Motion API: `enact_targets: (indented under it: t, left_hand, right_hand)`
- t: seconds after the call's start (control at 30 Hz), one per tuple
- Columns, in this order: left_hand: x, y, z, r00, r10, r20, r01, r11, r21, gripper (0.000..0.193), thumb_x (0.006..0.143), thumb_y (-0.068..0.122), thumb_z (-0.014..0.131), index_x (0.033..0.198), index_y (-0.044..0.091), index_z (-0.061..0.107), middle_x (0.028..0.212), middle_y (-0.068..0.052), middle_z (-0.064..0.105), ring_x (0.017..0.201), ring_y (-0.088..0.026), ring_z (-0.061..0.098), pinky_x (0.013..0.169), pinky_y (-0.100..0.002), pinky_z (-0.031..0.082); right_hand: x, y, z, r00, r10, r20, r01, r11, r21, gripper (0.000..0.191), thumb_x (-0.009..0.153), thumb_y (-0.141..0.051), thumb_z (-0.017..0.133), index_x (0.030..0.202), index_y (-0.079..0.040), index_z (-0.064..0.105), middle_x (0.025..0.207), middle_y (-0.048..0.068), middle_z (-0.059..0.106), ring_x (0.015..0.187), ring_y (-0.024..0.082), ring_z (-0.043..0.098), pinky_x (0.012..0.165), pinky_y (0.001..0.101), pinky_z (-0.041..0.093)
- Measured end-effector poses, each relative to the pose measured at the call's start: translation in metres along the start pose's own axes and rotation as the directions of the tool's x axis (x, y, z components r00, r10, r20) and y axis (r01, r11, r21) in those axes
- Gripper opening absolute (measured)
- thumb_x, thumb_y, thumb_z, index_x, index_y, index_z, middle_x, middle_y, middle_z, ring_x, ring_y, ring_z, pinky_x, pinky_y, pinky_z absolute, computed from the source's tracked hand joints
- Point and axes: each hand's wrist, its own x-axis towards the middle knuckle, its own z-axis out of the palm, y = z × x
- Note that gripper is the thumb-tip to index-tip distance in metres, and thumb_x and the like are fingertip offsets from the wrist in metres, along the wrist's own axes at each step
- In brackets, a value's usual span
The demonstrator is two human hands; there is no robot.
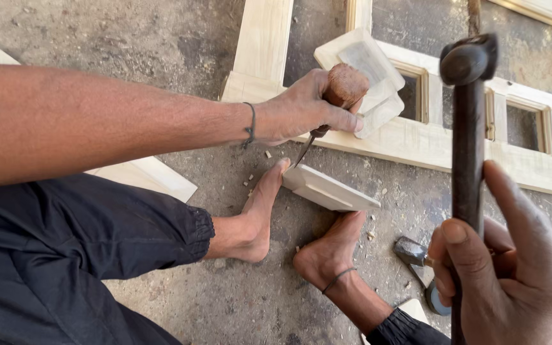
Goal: The person sits on the floor of a woodworking workshop and carves decorative recessed panels on small wooden squares using a chisel and wooden mallet, holding each panel steady with the feet and hands. The person works on one panel at a time, tapping the chisel to shape the raised border, then sets the finished panel on a stack.
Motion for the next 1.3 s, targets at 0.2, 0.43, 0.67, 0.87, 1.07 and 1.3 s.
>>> enact_targets:
  t: [0.2,0.43,0.67,0.87,1.07,1.3]
  left_hand:
    - [-0.001,-0.003,-0.005,0.992,-0.124,-0.002,0.123,0.989,-0.088,0.021,0.082,0.023,0.08,0.094,0.009,0.069,0.077,0.0,0.065,0.068,-0.007,0.058,0.057,-0.023,0.049]
    - [-0.016,-0.015,0.0,0.996,-0.017,-0.083,0.008,0.994,-0.105,0.026,0.078,0.014,0.083,0.089,0.009,0.06,0.077,-0.001,0.062,0.071,-0.008,0.058,0.069,-0.022,0.053]
    - [-0.011,-0.004,-0.003,0.978,-0.194,-0.076,0.186,0.978,-0.098,0.018,0.083,0.016,0.078,0.092,0.006,0.066,0.071,-0.002,0.06,0.064,-0.012,0.056,0.058,-0.029,0.048]
    - [0.001,0.008,0.004,0.967,0.051,0.251,-0.18,0.832,0.524,0.021,0.094,0.022,0.072,0.108,0.007,0.067,0.092,-0.008,0.072,0.084,-0.016,0.071,0.078,-0.032,0.059]
    - [-0.009,-0.04,0.024,0.824,-0.487,0.29,-0.041,0.459,0.888,0.029,0.076,0.021,0.08,0.104,0.015,0.077,0.102,-0.011,0.077,0.096,-0.028,0.073,0.088,-0.043,0.058]
    - [0.013,-0.08,0.016,0.803,-0.503,0.319,-0.023,0.51,0.86,0.031,0.072,0.019,0.082,0.099,0.006,0.076,0.092,-0.014,0.077,0.085,-0.028,0.074,0.082,-0.041,0.059]
  right_hand:
    - [0.007,-0.009,0.003,0.994,-0.113,0.0,0.113,0.989,0.1,0.059,0.104,-0.012,0.059,0.159,0.002,0.043,0.076,0.011,0.068,0.05,0.008,0.058,0.039,0.023,0.042]
    - [0.043,-0.03,0.017,0.954,0.087,0.288,0.024,0.933,-0.359,0.059,0.097,-0.013,0.071,0.153,-0.012,0.054,0.063,0.01,0.065,0.042,0.012,0.058,0.036,0.0291,0.043]
    - [0.012,0.011,-0.003,0.997,0.04,0.068,-0.041,0.999,0.025,0.061,0.103,-0.006,0.059,0.162,0.0,0.044,0.074,0.014,0.064,0.047,0.013,0.055,0.037,0.0285,0.042]
    - [-0.018,0.059,-0.037,0.952,0.29,0.097,-0.306,0.903,0.302,0.063,0.109,-0.009,0.052,0.17,-0.001,0.039,0.071,0.02,0.061,0.042,0.015,0.054,0.031,0.0296,0.042]
    - [-0.039,0.123,-0.044,0.906,0.421,0.045,-0.398,0.809,0.433,0.057,0.112,-0.015,0.051,0.166,-0.001,0.041,0.072,0.013,0.055,0.045,0.012,0.048,0.032,0.0291,0.038]
    - [-0.03,0.141,-0.017,0.767,0.619,0.17,-0.642,0.743,0.191,0.045,0.098,-0.017,0.072,0.139,-0.002,0.064,0.064,0.011,0.049,0.042,0.016,0.043,0.033,0.0317,0.035]
